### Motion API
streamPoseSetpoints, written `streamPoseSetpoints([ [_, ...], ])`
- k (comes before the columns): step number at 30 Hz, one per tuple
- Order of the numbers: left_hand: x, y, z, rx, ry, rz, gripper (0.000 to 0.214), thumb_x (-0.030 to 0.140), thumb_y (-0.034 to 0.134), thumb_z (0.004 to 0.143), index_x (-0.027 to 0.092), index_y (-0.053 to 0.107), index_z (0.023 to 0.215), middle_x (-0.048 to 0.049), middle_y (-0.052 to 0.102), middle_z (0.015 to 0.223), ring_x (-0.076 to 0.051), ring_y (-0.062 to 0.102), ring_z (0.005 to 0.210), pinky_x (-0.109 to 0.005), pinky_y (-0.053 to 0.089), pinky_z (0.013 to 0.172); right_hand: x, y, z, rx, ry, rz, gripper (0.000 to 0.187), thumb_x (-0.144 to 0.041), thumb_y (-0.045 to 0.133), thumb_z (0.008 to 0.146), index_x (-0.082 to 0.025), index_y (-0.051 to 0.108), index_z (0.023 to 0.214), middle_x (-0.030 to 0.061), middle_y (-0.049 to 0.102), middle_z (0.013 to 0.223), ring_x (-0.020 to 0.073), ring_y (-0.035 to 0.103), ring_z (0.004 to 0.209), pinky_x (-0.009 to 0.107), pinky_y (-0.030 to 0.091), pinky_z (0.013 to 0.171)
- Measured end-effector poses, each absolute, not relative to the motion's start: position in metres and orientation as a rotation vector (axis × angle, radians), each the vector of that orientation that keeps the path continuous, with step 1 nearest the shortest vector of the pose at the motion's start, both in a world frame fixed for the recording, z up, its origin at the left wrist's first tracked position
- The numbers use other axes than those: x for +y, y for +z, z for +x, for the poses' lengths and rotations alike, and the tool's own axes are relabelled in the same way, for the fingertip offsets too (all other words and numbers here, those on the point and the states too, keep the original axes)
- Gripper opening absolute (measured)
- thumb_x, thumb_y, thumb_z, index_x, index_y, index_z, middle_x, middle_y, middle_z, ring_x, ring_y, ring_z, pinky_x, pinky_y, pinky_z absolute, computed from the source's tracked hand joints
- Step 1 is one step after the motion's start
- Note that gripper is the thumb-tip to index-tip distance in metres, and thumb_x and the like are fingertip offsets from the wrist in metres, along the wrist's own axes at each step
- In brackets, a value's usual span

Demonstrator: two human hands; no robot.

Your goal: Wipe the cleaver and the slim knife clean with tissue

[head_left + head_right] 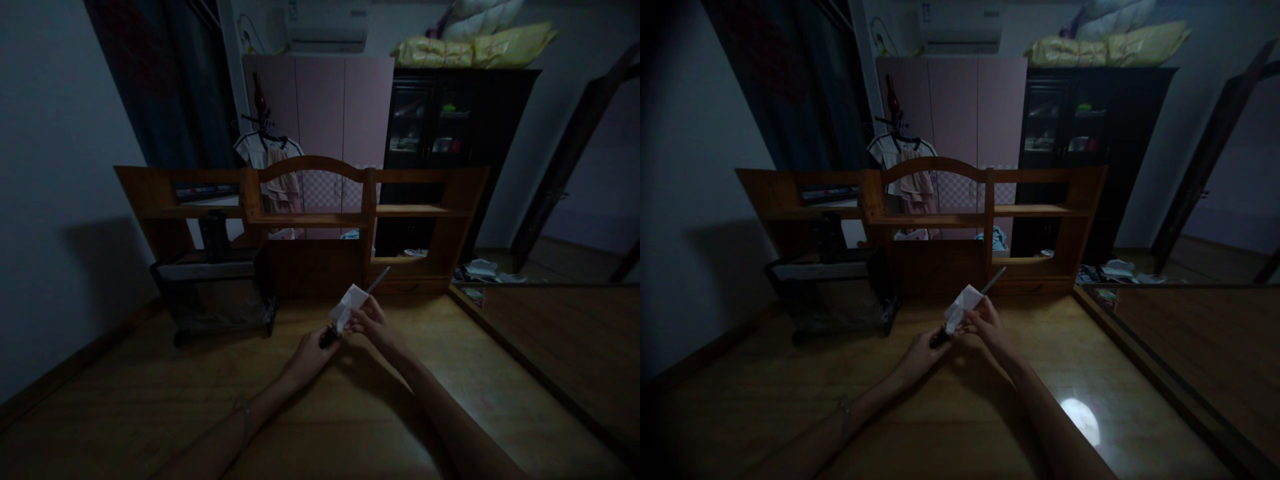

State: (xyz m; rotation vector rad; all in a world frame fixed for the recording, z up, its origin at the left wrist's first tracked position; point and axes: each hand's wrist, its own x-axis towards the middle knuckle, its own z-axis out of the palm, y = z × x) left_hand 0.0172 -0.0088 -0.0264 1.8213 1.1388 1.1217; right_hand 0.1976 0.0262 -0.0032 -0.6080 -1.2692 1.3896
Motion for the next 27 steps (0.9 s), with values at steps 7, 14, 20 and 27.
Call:
streamPoseSetpoints([
  [7, -0.012, -0.023, 0.017, 1.191, 1.153, 1.846, 0.032, 0.041, 0.059, 0.083, 0.017, 0.067, 0.103, -0.0060, 0.071, 0.099, -0.022, 0.065, 0.089, -0.029, 0.048, 0.079, 0.026, -0.007, 0.198, -1.335, 1.389, -0.590, 0.052, -0.032, 0.078, 0.072, -0.025, 0.052, 0.116, 0.0023, 0.070, 0.094, 0.0164, 0.068, 0.075, 0.030, 0.054, 0.071],
  [14, -0.017, -0.018, 0.018, 1.268, 1.172, 1.874, 0.029, 0.038, 0.058, 0.083, 0.020, 0.065, 0.105, -0.0049, 0.071, 0.100, -0.022, 0.065, 0.088, -0.028, 0.047, 0.077, 0.029, -0.008, 0.200, -1.390, 1.397, -0.617, 0.033, -0.029, 0.081, 0.067, -0.017, 0.066, 0.095, 0.0055, 0.072, 0.088, 0.0194, 0.068, 0.076, 0.033, 0.054, 0.074],
  [20, -0.024, -0.006, 0.016, 1.465, 1.140, 1.885, 0.031, 0.038, 0.060, 0.081, 0.022, 0.066, 0.106, -0.0062, 0.072, 0.094, -0.024, 0.066, 0.087, -0.028, 0.046, 0.075, 0.031, -0.011, 0.199, -1.394, 1.373, -0.623, 0.031, -0.029, 0.080, 0.068, -0.017, 0.066, 0.093, 0.0045, 0.072, 0.086, 0.0193, 0.068, 0.076, 0.033, 0.054, 0.073],
  [27, -0.024, -0.009, 0.018, 1.377, 1.171, 1.880, 0.034, 0.038, 0.060, 0.082, 0.022, 0.065, 0.111, -0.0064, 0.072, 0.099, -0.024, 0.065, 0.088, -0.028, 0.047, 0.075, 0.030, -0.009, 0.199, -1.413, 1.365, -0.631, 0.033, -0.031, 0.080, 0.068, -0.018, 0.067, 0.095, 0.0050, 0.072, 0.088, 0.0205, 0.068, 0.078, 0.035, 0.054, 0.075],
])
